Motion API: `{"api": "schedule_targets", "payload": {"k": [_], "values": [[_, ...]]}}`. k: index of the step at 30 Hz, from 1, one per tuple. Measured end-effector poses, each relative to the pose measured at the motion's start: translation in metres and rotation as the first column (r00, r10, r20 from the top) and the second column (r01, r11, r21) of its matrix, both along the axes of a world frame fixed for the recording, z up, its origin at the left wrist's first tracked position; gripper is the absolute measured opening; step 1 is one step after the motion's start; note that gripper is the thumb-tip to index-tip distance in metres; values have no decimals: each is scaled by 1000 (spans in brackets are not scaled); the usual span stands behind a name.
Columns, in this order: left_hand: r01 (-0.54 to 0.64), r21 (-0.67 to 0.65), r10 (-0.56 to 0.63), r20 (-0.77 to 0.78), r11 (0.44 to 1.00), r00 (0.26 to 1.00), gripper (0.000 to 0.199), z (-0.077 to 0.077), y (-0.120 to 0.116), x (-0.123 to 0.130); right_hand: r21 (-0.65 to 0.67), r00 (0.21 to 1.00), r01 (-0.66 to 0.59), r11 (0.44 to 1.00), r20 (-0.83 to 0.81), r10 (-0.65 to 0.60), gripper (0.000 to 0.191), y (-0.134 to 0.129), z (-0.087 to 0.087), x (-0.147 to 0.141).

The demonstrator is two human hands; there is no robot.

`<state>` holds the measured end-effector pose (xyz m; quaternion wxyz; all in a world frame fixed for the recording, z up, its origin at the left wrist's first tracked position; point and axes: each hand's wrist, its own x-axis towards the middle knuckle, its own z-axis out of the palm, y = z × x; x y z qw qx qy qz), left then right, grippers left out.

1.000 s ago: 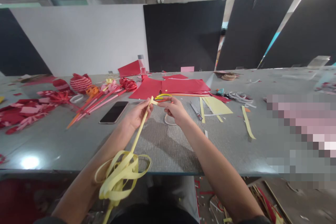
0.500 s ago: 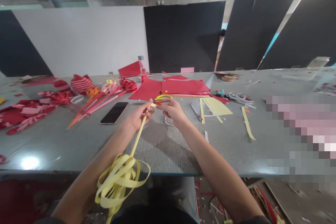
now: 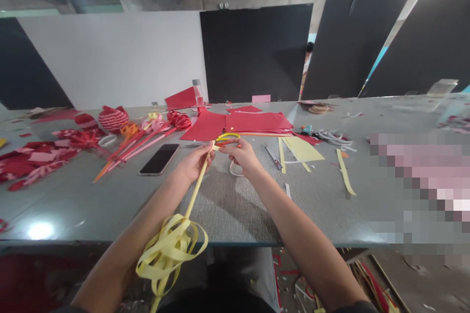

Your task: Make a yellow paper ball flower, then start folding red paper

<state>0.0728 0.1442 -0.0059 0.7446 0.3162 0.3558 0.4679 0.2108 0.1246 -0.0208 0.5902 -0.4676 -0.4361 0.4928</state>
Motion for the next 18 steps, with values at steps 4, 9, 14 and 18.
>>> {"api": "schedule_targets", "payload": {"k": [4, 9, 14, 18], "values": [[19, -6, -19, -23, 1000, 1000, 13, -1, 0, 1, 31, 1000, 4, 999, -27, -3, 43, 2, -1, -1], [45, -32, -44, 8, 998, 999, 19, 3, -3, 1, 58, 999, -1, 998, -48, 4, 46, 0, -1, -2], [80, -61, -75, 80, 995, 994, 23, 5, -6, 2, 37, 999, -14, 999, -40, 15, 47, -1, -1, -3], [68, -60, -62, 103, 996, 993, 24, 4, -6, 3, 22, 1000, -12, 1000, -25, 13, 46, -1, -1, -4]]}}
